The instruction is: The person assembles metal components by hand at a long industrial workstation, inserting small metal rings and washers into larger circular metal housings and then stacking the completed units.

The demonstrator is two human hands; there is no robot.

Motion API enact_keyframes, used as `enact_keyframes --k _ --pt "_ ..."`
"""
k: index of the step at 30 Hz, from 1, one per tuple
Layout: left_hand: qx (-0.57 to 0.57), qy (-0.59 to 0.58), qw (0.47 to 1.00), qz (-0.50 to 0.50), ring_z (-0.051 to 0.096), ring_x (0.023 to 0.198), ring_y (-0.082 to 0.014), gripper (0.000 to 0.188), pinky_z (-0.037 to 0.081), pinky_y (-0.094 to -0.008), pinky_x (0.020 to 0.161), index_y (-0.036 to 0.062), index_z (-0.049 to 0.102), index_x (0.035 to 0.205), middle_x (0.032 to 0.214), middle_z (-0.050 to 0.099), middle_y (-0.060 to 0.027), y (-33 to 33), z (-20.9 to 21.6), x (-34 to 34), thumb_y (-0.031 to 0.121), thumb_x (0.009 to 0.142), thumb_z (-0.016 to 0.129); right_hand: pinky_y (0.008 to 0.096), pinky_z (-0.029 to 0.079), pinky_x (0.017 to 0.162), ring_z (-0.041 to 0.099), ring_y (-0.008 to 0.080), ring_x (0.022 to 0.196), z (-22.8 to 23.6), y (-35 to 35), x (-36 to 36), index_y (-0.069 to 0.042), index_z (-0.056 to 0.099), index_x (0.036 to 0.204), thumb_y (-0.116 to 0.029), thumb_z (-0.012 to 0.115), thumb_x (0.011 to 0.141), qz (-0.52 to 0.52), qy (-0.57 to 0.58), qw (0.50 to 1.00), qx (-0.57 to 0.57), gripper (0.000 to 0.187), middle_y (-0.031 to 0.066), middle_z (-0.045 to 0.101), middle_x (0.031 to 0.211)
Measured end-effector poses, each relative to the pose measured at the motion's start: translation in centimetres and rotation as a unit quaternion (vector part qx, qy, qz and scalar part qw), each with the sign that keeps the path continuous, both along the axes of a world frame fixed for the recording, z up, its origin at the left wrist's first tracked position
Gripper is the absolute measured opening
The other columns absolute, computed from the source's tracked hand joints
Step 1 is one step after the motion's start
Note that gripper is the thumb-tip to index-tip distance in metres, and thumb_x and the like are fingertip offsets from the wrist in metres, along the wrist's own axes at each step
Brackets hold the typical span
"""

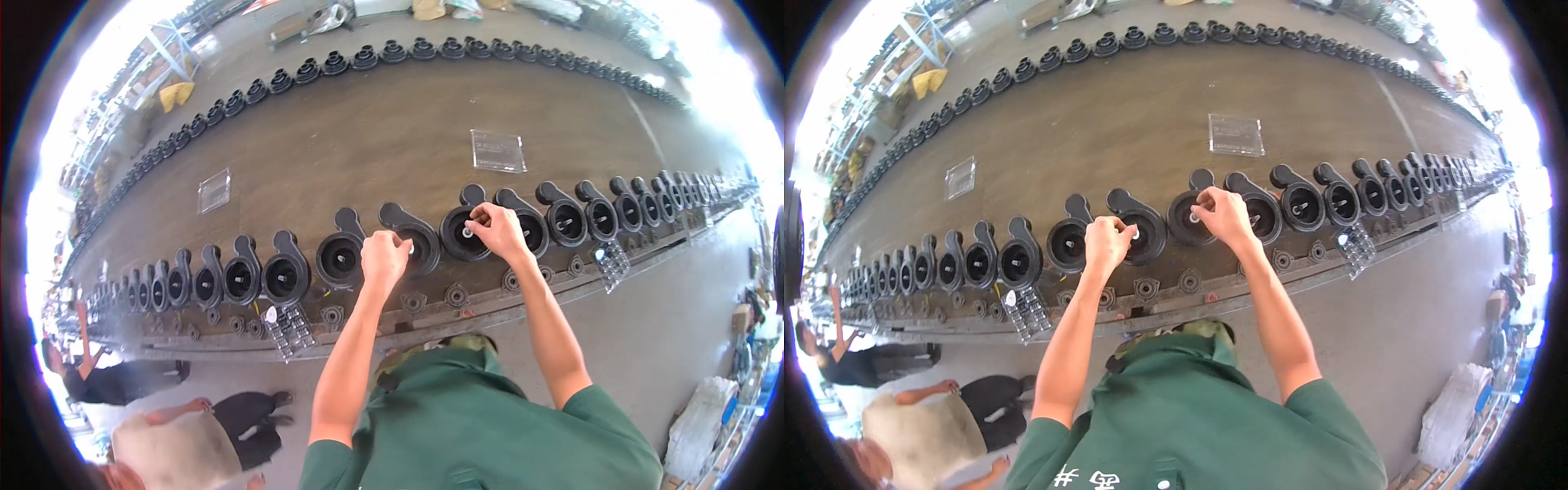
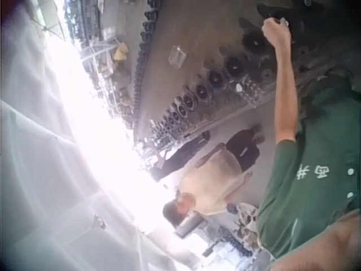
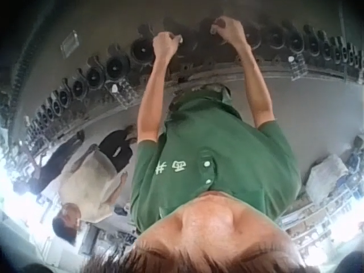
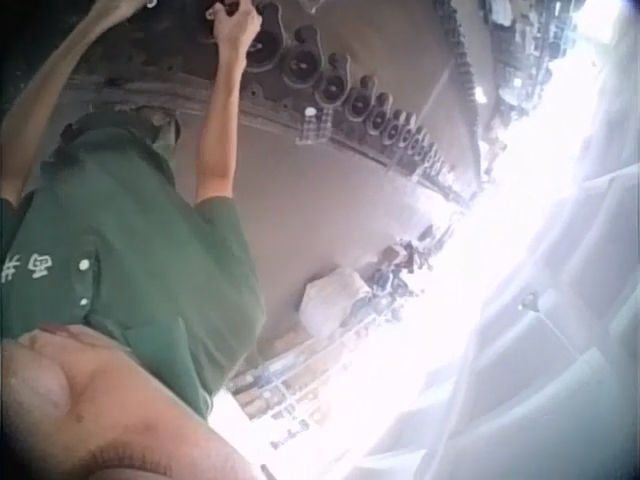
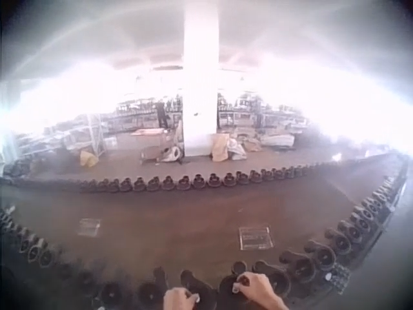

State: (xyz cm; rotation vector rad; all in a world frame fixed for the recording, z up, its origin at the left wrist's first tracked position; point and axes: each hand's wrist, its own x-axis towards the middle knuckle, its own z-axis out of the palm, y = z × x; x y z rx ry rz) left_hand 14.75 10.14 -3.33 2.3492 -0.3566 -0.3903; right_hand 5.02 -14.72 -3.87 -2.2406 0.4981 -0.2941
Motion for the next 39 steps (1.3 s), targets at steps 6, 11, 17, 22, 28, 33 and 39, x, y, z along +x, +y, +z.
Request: enact_keyframes --k 6,11,17,22,28,33,39 --pt "0.013 -0.018 0.995 -0.093 0.074 0.086 -0.0421 0.023 0.06 -0.0468 0.081 -0.0011 0.078 0.084 0.085 0.074 -0.0252 0.5 0.4 1.6 0.022 0.084 0.081 0.0291 0.053 0.067 0.066 0.0116 0.068 2.2 4.9 -4.0 0.0 0.076 0.099 -0.018 0.076 0.09 -0.187 -0.08 0.979 0.022 0.02 0.0075 0.074 0.078" --pt "-0.408 0.53 0.743 0.008 0.058 0.057 -0.0155 0.035 0.046 -0.0289 0.051 -0.0026 0.07 0.103 0.081 0.071 -0.0112 5.8 -0.7 2.9 0.032 0.104 0.066 0.0272 0.051 0.065 0.062 0.0096 0.066 5.9 11.4 -7.0 0.0 0.075 0.096 -0.014 0.076 0.091 -0.242 -0.097 0.965 0.022 0.015 0.0053 0.072 0.076" --pt "-0.552 0.64 0.533 0.036 0.06 0.128 -0.0472 0.062 0.05 -0.057 0.109 -0.0084 0.056 0.131 0.135 0.062 -0.0319 12.1 2.5 -0.1 0.048 0.11 0.043 0.0314 0.055 0.067 0.069 0.0198 0.072 10.7 19.6 -4.5 -0.005 0.074 0.1 -0.009 0.081 0.084 -0.05 -0.111 0.992 -0.029 0.018 0.0072 0.071 0.087" --pt "-0.554 0.627 0.547 -0.022 0.07 0.109 -0.0263 0.054 0.056 -0.0464 0.097 0.0005 0.063 0.128 0.115 0.073 -0.0116 15.3 1.9 -1.9 0.048 0.111 0.041 0.0417 0.06 0.078 0.07 0.0308 0.094 9.8 23.6 -1.3 -0.012 0.072 0.113 -0.013 0.081 0.078 0.204 -0.082 0.97 -0.107 0.035 0.0057 0.07 0.103" --pt "-0.567 0.596 0.567 0.036 0.071 0.101 -0.0233 0.041 0.059 -0.047 0.096 0.0011 0.065 0.122 0.111 0.073 -0.0097 18.8 -1.2 -4.5 0.034 0.112 0.043 0.043 0.056 0.07 0.068 0.032 0.084 7.5 24.6 -0.2 -0.009 0.071 0.102 -0.019 0.082 0.075 0.318 -0.036 0.942 -0.098 0.03 0.0095 0.067 0.09" --pt "-0.58 0.533 0.61 0.078 0.074 0.097 -0.0257 0.028 0.065 -0.0426 0.084 -0.0035 0.065 0.121 0.119 0.07 -0.0177 19.8 -2.0 -5.5 0.018 0.108 0.052 0.0439 0.057 0.069 0.068 0.0333 0.082 6.2 24.7 1.3 -0.006 0.07 0.099 -0.019 0.08 0.079 0.322 -0.047 0.939 -0.113 0.026 0.0113 0.067 0.09" --pt "-0.525 0.469 0.689 0.173 0.075 0.092 -0.0324 0.022 0.063 -0.0376 0.071 -0.0019 0.053 0.123 0.128 0.066 -0.0317 21.4 0.2 -3.3 0.013 0.107 0.051 0.0359 0.055 0.066 0.069 0.0246 0.074 3.9 23.0 5.4 -0.004 0.071 0.1 -0.015 0.081 0.079 0.23 -0.073 0.96 -0.138 0.026 0.0084 0.068 0.087"
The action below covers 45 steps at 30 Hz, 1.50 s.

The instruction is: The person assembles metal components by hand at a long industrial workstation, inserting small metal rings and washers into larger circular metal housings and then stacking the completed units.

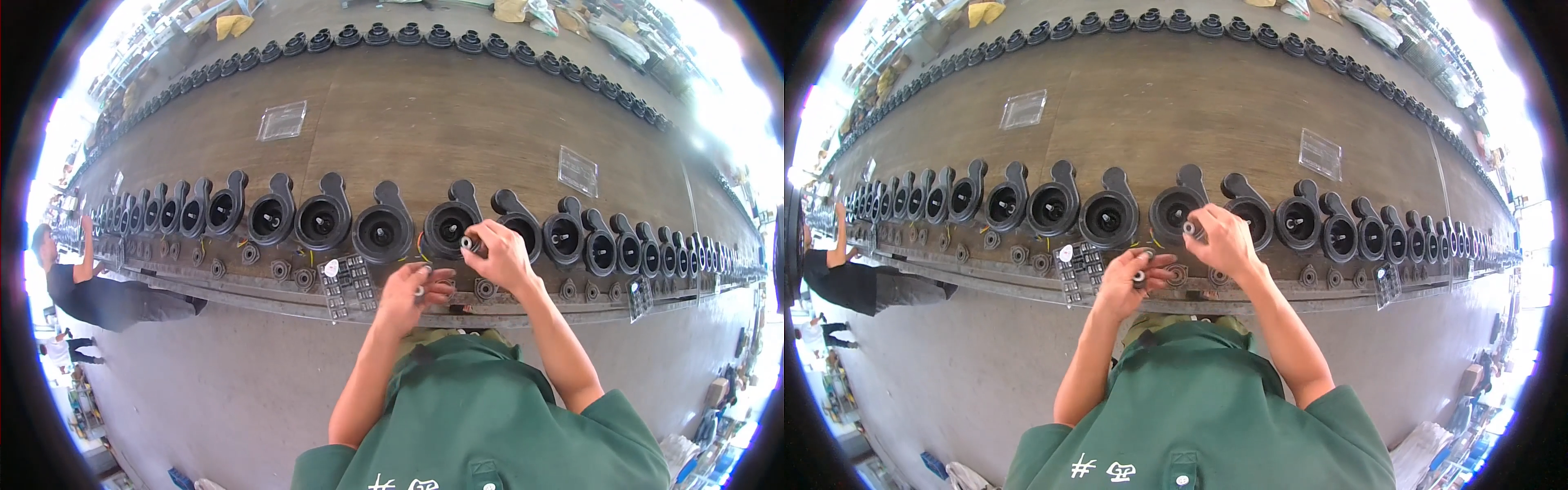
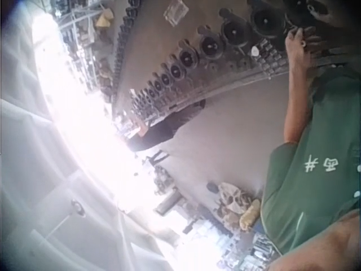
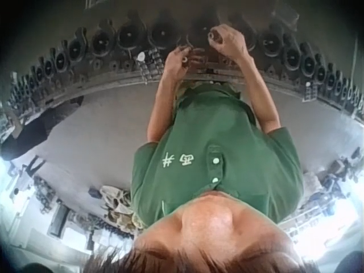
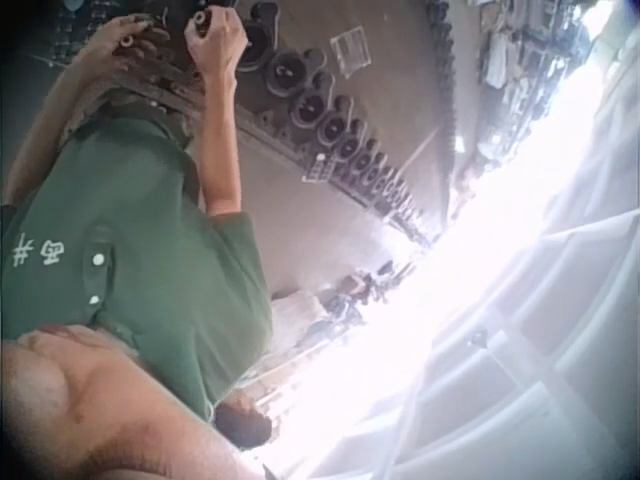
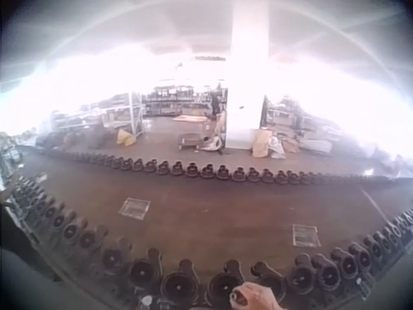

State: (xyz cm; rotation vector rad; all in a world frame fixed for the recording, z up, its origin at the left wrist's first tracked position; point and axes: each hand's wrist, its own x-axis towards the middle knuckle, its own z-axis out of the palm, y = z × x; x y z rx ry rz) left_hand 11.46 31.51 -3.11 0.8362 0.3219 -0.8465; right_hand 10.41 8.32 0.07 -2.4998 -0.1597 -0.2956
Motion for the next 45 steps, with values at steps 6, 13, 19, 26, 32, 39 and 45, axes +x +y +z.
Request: enact_keyframes --k 6,13,19,26,32,39,45 --pt "0.242 -0.142 0.957 0.075 0.051 0.042 -0.0103 0.02 0.031 -0.0245 0.036 -0.0001 0.062 0.097 0.082 0.076 -0.0195 3.3 0.6 5.9 0.018 0.105 0.058 0.0432 0.056 0.077 0.07 0.0324 0.088 -2.3 -0.1 3.9 -0.006 0.072 0.103 -0.023 0.076 0.083 0.029 0.007 0.999 -0.031 0.026 0.0109 0.07 0.095" --pt "0.401 -0.235 0.885 -0.042 0.046 0.042 -0.0078 0.028 0.03 -0.0268 0.037 -0.0048 0.068 0.086 0.069 0.071 -0.0138 4.0 -1.2 10.5 0.019 0.1 0.067 0.044 0.057 0.079 0.071 0.0344 0.089 -3.4 -0.9 4.0 -0.006 0.073 0.103 -0.022 0.075 0.084 0.026 0.033 0.999 -0.009 0.025 0.0118 0.073 0.095" --pt "0.441 -0.277 0.853 -0.044 0.057 0.051 -0.0096 0.028 0.043 -0.0268 0.049 -0.0041 0.074 0.087 0.068 0.073 -0.0115 4.3 0.6 10.5 0.022 0.097 0.069 0.0434 0.057 0.077 0.073 0.0326 0.088 -2.3 -2.1 3.1 -0.004 0.073 0.101 -0.021 0.074 0.087 -0.033 0.051 0.996 0.071 0.022 0.0124 0.074 0.093" --pt "0.26 -0.176 0.942 -0.116 0.034 0.037 -0.006 0.029 0.019 -0.0254 0.036 0.0028 0.069 0.088 0.055 0.053 -0.0005 2.2 5.5 4.8 0.027 0.103 0.064 0.0402 0.06 0.082 0.071 0.0315 0.099 2.4 2.2 0.7 -0.009 0.069 0.121 -0.022 0.081 0.084 0.13 -0.085 0.984 0.086 0.042 0.011 0.071 0.115" --pt "0.135 -0.077 0.983 -0.101 0.039 0.04 -0.0057 0.026 0.022 -0.0227 0.037 0.0065 0.065 0.09 0.061 0.057 -0.0022 4.4 6.2 1.0 0.028 0.104 0.063 0.04 0.06 0.078 0.073 0.0338 0.089 1.3 5.1 -0.3 -0.003 0.072 0.117 -0.006 0.083 0.077 0.249 0.021 0.945 0.213 0.041 0.0144 0.074 0.102" --pt "0.071 -0.063 0.992 -0.079 0.038 0.043 -0.005 0.028 0.024 -0.0215 0.038 0.007 0.062 0.086 0.062 0.054 0.0011 10.0 3.0 1.4 0.026 0.107 0.06 0.0323 0.06 0.071 0.074 0.018 0.091 -0.3 11.5 -0.3 0.001 0.068 0.121 0.003 0.073 0.086 0.176 0.083 0.932 0.306 0.036 0.0108 0.075 0.103" --pt "-0.021 0.063 0.998 -0.009 0.037 0.039 -0.0098 0.032 0.028 -0.0241 0.035 0.0064 0.058 0.09 0.063 0.056 -0.0043 12.5 -0.5 4.0 0.032 0.108 0.053 0.0289 0.059 0.082 0.069 0.0116 0.092 -3.7 19.2 0.3 0.004 0.07 0.121 -0.002 0.063 0.1 -0.07 0.238 0.801 0.545 0.022 0.008 0.075 0.104"
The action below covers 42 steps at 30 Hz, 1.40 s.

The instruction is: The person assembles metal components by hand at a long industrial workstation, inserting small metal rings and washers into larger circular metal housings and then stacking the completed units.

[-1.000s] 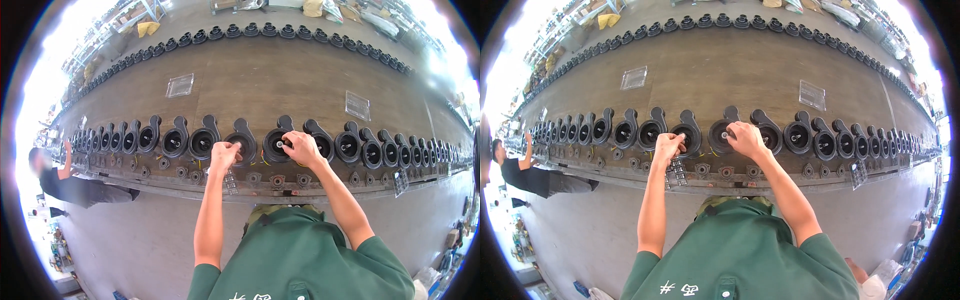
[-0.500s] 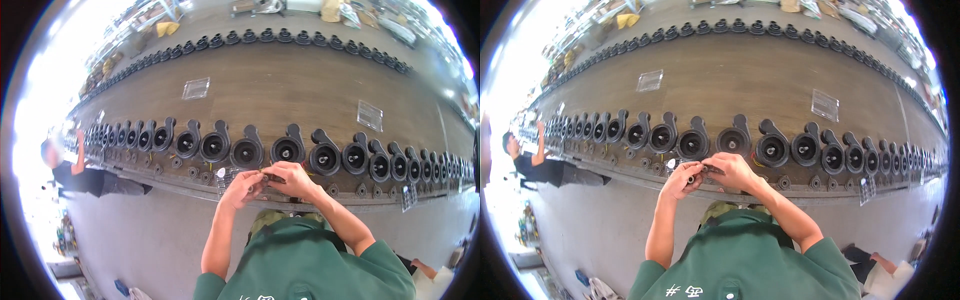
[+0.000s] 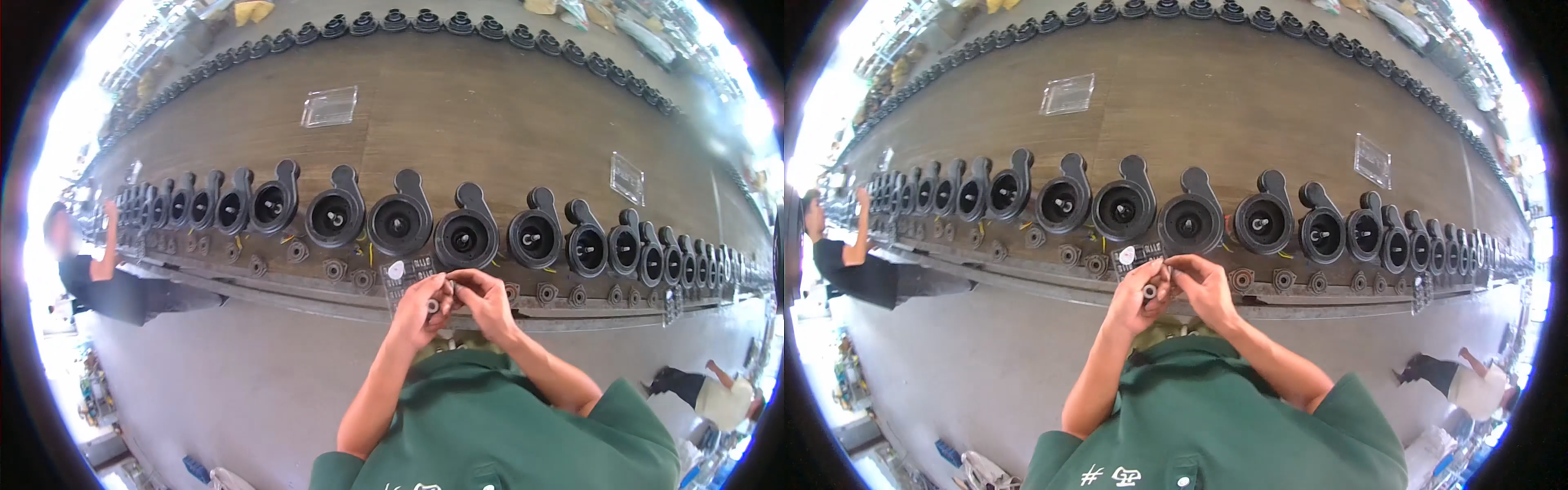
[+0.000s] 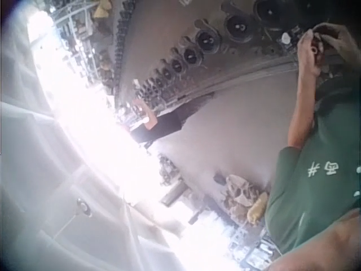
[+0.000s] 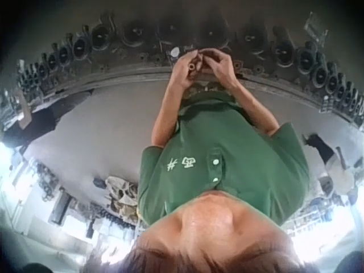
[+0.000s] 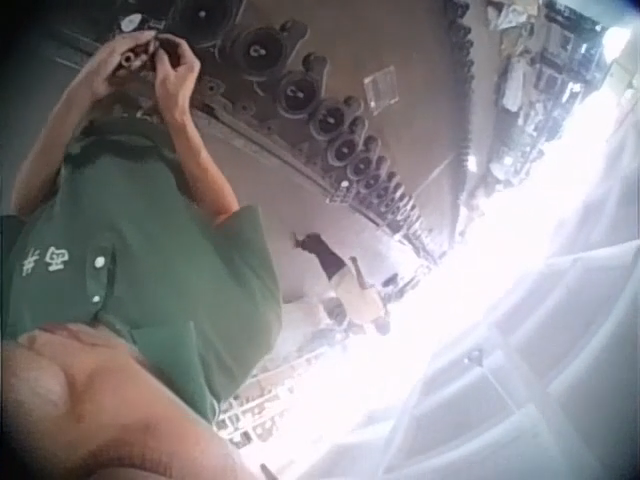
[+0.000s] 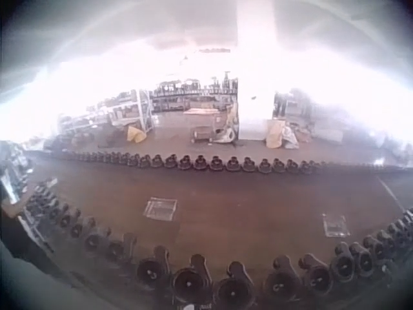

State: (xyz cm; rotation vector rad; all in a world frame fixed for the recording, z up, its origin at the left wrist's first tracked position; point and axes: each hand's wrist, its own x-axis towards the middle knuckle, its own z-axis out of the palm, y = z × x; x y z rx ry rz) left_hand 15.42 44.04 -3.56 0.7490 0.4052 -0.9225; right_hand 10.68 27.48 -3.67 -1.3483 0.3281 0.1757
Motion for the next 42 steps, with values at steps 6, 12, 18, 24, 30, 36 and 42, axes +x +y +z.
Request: enact_keyframes --k 6,12,18,24,30,36,42 --pt "-0.077 -0.003 0.997 -0.017 0.055 0.065 -0.0161 0.035 0.04 -0.028 0.052 0.0045 0.063 0.108 0.086 0.065 -0.0078 4.9 1.2 2.3 0.037 0.107 0.05 0.0293 0.058 0.086 0.07 0.0138 0.093 0.6 3.2 1.0 0.004 0.065 0.132 -0.013 0.059 0.106 -0.019 0.044 0.987 0.154 0.032 0.008 0.073 0.11" --pt "-0.113 0.0 0.994 -0.013 0.066 0.102 -0.0292 0.028 0.054 -0.0408 0.088 0.002 0.062 0.121 0.116 0.069 -0.018 7.3 1.3 3.8 0.021 0.101 0.058 0.0275 0.058 0.077 0.071 0.0132 0.086 0.5 4.1 2.5 0.001 0.069 0.125 -0.017 0.06 0.107 -0.098 0.055 0.991 0.071 0.027 0.0081 0.075 0.103" --pt "-0.015 0.007 1.0 0.022 0.066 0.114 -0.0403 0.028 0.055 -0.0496 0.1 -0.0033 0.056 0.124 0.124 0.065 -0.027 9.4 -0.2 4.3 0.0 0.097 0.053 0.0245 0.055 0.066 0.069 0.0112 0.078 2.3 0.1 4.4 0.0 0.069 0.113 -0.022 0.065 0.104 -0.146 0.051 0.988 0.004 0.024 0.0093 0.075 0.096" --pt "-0.021 -0.051 0.998 0.02 0.063 0.125 -0.0453 0.034 0.054 -0.048 0.112 -0.0064 0.047 0.13 0.132 0.059 -0.0362 8.5 1.9 5.8 -0.011 0.097 0.049 0.0243 0.052 0.056 0.068 0.0103 0.071 1.5 -2.4 6.1 0.002 0.072 0.105 -0.017 0.071 0.098 -0.133 0.038 0.982 -0.125 0.02 0.0084 0.076 0.087" --pt "0.008 -0.127 0.992 -0.003 0.062 0.125 -0.0469 0.042 0.058 -0.0484 0.107 -0.0044 0.038 0.14 0.134 0.056 -0.0398 8.1 3.4 7.9 -0.004 0.101 0.052 0.0267 0.055 0.053 0.075 0.0141 0.071 3.1 -1.8 8.0 -0.001 0.077 0.107 -0.017 0.07 0.095 -0.03 0.076 0.957 -0.278 0.022 0.0098 0.078 0.082" --pt "-0.035 -0.113 0.993 0.003 0.064 0.121 -0.0499 0.033 0.061 -0.0507 0.1 -0.0035 0.049 0.134 0.134 0.059 -0.0373 8.0 2.9 8.8 -0.001 0.102 0.053 0.0327 0.06 0.064 0.076 0.0194 0.065 2.2 -2.8 8.6 0.0 0.077 0.105 -0.018 0.072 0.093 0.035 0.051 0.931 -0.359 0.022 0.0134 0.078 0.08" --pt "0.049 -0.183 0.982 -0.019 0.076 0.093 -0.0373 0.027 0.066 -0.037 0.07 -0.0004 0.054 0.13 0.132 0.064 -0.0294 7.2 1.3 10.3 0.001 0.103 0.053 0.035 0.059 0.067 0.076 0.0236 0.066 2.5 -3.5 8.2 0.002 0.075 0.106 -0.022 0.074 0.092 0.017 0.056 0.935 -0.35 0.028 0.0157 0.077 0.08"
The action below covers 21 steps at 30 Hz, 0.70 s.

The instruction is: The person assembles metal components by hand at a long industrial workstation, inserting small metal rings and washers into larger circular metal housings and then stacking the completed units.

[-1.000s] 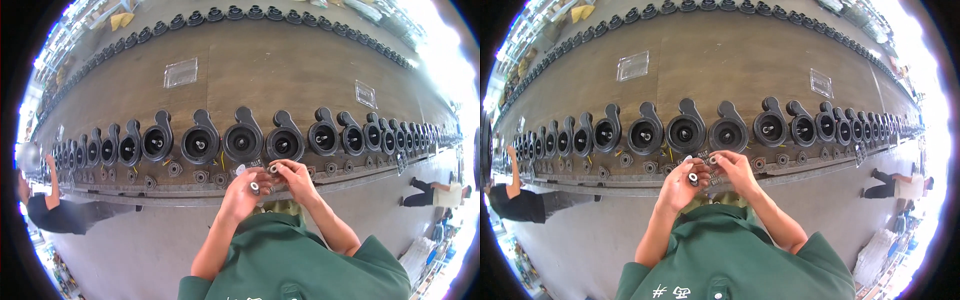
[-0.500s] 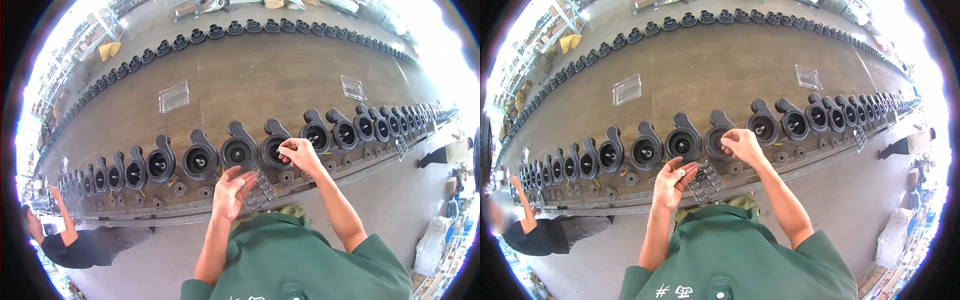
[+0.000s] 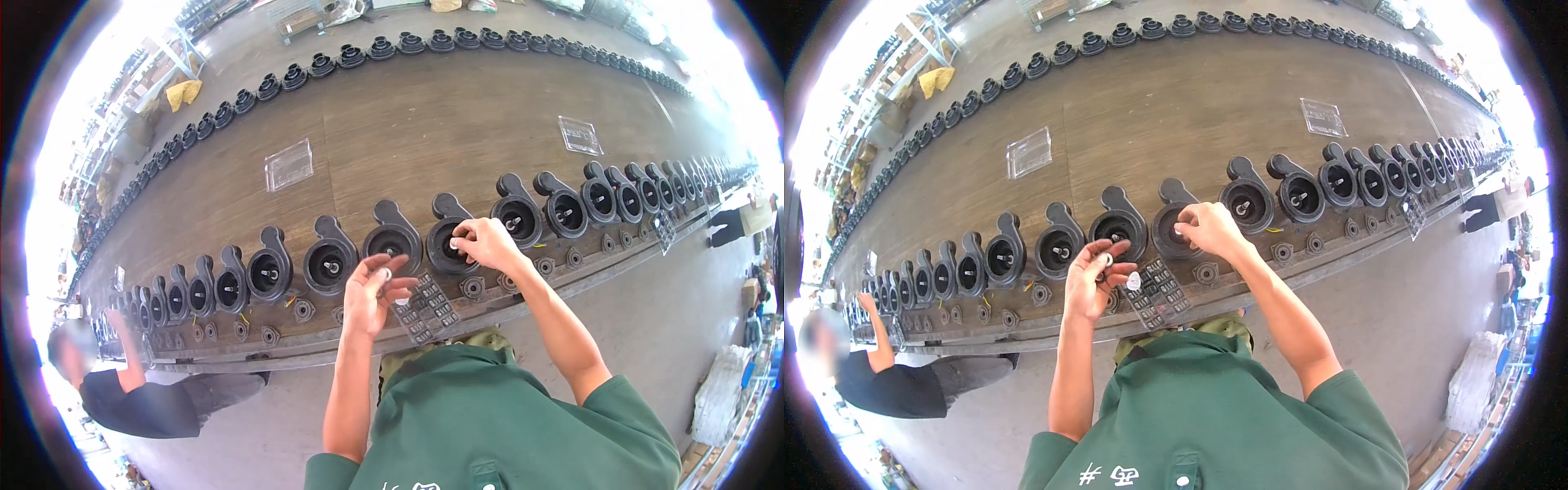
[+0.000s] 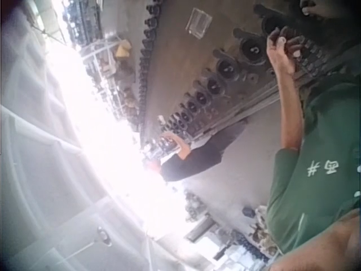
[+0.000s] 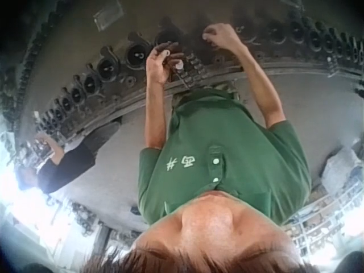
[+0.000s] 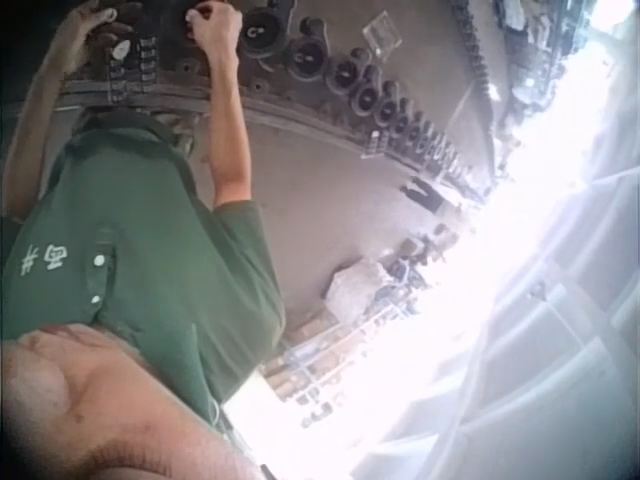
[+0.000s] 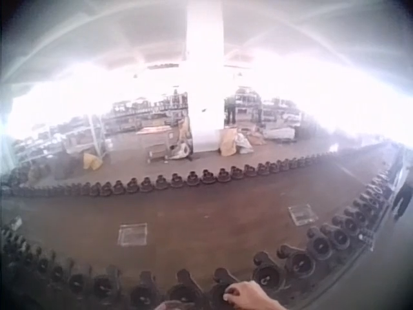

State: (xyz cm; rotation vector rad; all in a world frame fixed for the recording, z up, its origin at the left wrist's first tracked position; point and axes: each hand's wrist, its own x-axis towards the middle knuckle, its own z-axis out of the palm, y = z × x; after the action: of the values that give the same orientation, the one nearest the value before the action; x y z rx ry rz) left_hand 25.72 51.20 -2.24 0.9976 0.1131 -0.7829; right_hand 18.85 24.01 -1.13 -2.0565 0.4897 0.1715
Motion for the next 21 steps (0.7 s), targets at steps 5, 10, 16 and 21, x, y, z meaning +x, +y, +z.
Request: enact_keyframes --k 5,10,16,21 --pt "0.125 -0.135 0.983 -0.009 0.069 0.058 -0.0197 0.028 0.049 -0.0259 0.043 -0.0053 0.058 0.127 0.131 0.07 -0.0196 -2.3 -1.8 3.7 0.004 0.103 0.049 0.0367 0.057 0.068 0.075 0.028 0.07 -0.7 0.7 -0.7 0.001 0.074 0.105 -0.025 0.076 0.091 -0.037 -0.086 0.991 -0.096 0.029 0.0182 0.075 0.077" --pt "0.15 -0.145 0.977 -0.039 0.061 0.047 -0.0137 0.026 0.04 -0.0253 0.036 -0.0045 0.062 0.125 0.128 0.071 -0.0192 -2.9 -2.6 4.4 0.003 0.105 0.047 0.0268 0.055 0.06 0.069 0.0113 0.065 -1.7 1.6 -4.2 0.004 0.072 0.109 -0.015 0.074 0.095 -0.063 -0.13 0.989 -0.029 0.023 0.0086 0.075 0.08" --pt "0.23 -0.178 0.957 0.002 0.059 0.045 -0.0139 0.026 0.043 -0.027 0.037 -0.0068 0.067 0.122 0.114 0.076 -0.0178 -3.8 -3.8 3.2 0.004 0.105 0.049 0.0291 0.054 0.066 0.068 0.0121 0.069 -1.0 2.8 -6.6 0.001 0.075 0.103 -0.014 0.075 0.093 -0.102 -0.115 0.988 0.0 0.018 0.0103 0.075 0.08" --pt "0.348 -0.28 0.895 -0.002 0.069 0.051 -0.0199 0.023 0.055 -0.0352 0.047 -0.0071 0.072 0.113 0.095 0.078 -0.0178 -5.0 -3.1 3.2 0.003 0.102 0.054 0.0303 0.055 0.07 0.071 0.0147 0.072 -0.6 3.0 -7.0 0.002 0.074 0.103 -0.013 0.075 0.094 -0.092 -0.136 0.986 -0.006 0.018 0.0117 0.076 0.081"
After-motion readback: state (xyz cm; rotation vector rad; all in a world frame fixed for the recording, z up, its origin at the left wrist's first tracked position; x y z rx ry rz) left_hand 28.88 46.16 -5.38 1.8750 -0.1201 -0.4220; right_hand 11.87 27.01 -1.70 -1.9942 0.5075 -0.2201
